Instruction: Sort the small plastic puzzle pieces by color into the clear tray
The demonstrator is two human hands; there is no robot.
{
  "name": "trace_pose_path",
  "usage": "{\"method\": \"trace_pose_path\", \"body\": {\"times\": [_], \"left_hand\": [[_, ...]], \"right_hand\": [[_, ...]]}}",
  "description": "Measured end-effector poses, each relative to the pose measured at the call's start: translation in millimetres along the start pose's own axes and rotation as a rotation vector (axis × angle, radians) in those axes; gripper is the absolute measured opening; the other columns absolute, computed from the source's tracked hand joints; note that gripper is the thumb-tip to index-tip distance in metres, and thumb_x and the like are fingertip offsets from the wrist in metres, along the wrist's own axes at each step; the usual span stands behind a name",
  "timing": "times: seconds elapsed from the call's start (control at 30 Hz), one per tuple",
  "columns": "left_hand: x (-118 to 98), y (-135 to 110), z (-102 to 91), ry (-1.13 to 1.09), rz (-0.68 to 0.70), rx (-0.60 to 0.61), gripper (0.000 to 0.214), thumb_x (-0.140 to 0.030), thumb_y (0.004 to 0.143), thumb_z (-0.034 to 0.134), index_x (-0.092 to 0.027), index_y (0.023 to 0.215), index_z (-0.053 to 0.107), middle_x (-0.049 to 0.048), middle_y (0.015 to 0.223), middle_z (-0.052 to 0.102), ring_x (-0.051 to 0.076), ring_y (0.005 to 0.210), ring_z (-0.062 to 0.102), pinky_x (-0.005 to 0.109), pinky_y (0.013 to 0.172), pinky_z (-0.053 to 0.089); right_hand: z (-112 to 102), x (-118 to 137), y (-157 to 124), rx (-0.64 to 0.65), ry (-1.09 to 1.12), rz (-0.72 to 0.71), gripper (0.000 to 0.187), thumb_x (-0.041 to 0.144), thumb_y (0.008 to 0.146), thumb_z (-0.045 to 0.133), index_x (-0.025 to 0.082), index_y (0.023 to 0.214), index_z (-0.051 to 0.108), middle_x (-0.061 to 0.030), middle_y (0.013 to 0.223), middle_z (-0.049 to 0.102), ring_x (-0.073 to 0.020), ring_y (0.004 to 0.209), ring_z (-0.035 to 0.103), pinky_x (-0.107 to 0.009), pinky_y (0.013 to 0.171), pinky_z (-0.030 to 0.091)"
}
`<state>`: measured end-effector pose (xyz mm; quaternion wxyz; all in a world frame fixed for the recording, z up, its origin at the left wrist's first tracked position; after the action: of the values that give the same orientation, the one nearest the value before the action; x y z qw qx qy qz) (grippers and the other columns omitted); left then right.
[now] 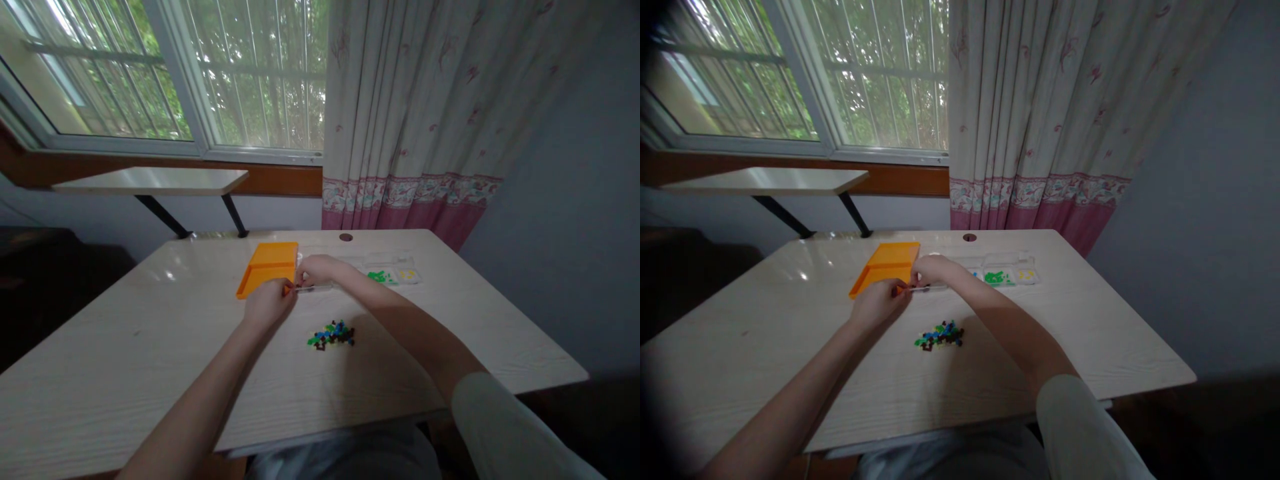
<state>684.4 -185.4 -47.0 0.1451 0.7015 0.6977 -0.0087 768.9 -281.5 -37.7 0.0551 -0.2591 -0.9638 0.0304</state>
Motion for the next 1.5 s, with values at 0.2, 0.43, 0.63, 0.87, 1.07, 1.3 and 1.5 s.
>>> {"method": "trace_pose_path", "body": {"times": [0.2, 0.43, 0.63, 0.87, 1.07, 1.3, 1.5], "left_hand": [[0, 0, -0.1, 0.011, 0.000, 0.014, 0.033, -0.043, 0.077, 0.041, -0.022, 0.090, 0.064, 0.0056, 0.084, 0.065, 0.019, 0.072, 0.057, 0.024, 0.056, 0.035], [-1, -1, -0.7, 0.007, 0.005, 0.011, 0.034, -0.044, 0.077, 0.041, -0.021, 0.089, 0.064, 0.0057, 0.082, 0.065, 0.018, 0.069, 0.057, 0.023, 0.052, 0.033], [0, 0, -0.4, 0.020, 0.015, -0.003, 0.034, -0.043, 0.077, 0.040, -0.022, 0.087, 0.063, 0.0058, 0.082, 0.065, 0.019, 0.071, 0.057, 0.024, 0.052, 0.033], [-4, -1, -3.0, 0.015, -0.013, 0.013, 0.034, -0.044, 0.078, 0.041, -0.021, 0.088, 0.064, 0.0062, 0.080, 0.065, 0.019, 0.073, 0.059, 0.023, 0.053, 0.034], [-6, -3, -4.4, 0.010, -0.017, 0.021, 0.036, -0.044, 0.079, 0.039, -0.019, 0.089, 0.063, 0.0068, 0.083, 0.066, 0.018, 0.072, 0.058, 0.022, 0.056, 0.035], [-32, -11, 1.7, -0.063, 0.185, 0.065, 0.030, -0.037, 0.081, 0.038, -0.020, 0.085, 0.062, 0.0051, 0.079, 0.065, 0.016, 0.072, 0.058, 0.022, 0.056, 0.034], [-57, -22, 16.6, -0.151, 0.411, 0.189, 0.023, -0.029, 0.080, 0.040, -0.020, 0.080, 0.062, 0.0031, 0.075, 0.065, 0.015, 0.071, 0.057, 0.022, 0.060, 0.036]], "right_hand": [[3, 1, 1, -0.007, 0.004, -0.014, 0.018, 0.026, 0.070, 0.058, 0.024, 0.085, 0.067, 0.0004, 0.085, 0.068, -0.0134, 0.075, 0.059, -0.018, 0.052, 0.032], [-1, 5, 5, 0.038, -0.014, 0.032, 0.019, 0.025, 0.067, 0.057, 0.021, 0.082, 0.068, -0.0024, 0.080, 0.068, -0.0142, 0.069, 0.059, -0.019, 0.049, 0.031], [-4, 5, 5, 0.053, -0.056, 0.064, 0.021, 0.025, 0.066, 0.057, 0.019, 0.082, 0.069, -0.0049, 0.078, 0.068, -0.0145, 0.065, 0.058, -0.020, 0.048, 0.031], [-3, 8, 2, 0.050, -0.007, 0.011, 0.020, 0.016, 0.067, 0.054, 0.016, 0.080, 0.069, -0.0049, 0.079, 0.069, -0.0124, 0.065, 0.058, -0.018, 0.052, 0.033], [-20, 2, -30, -0.159, 0.143, 0.003, 0.019, 0.018, 0.070, 0.052, 0.014, 0.082, 0.065, -0.0035, 0.074, 0.066, -0.0109, 0.064, 0.054, -0.018, 0.057, 0.034], [14, 2, -120, -0.109, 0.301, 0.116, 0.016, 0.018, 0.071, 0.051, 0.016, 0.081, 0.064, 0.0006, 0.066, 0.060, -0.0083, 0.056, 0.049, -0.017, 0.054, 0.032], [41, -5, -147, -0.155, 0.472, 0.272, 0.016, 0.024, 0.076, 0.054, 0.017, 0.085, 0.064, 0.0038, 0.056, 0.048, -0.0072, 0.050, 0.040, -0.017, 0.047, 0.026]]}}
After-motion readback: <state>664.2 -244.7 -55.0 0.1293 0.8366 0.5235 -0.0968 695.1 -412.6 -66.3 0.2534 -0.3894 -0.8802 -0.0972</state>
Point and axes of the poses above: each hand's wrist, its own y-axis towards the middle knuckle, its own z-axis out of the palm, x = y × z, the point moved 5 cm from there along y, towards the middle knuckle
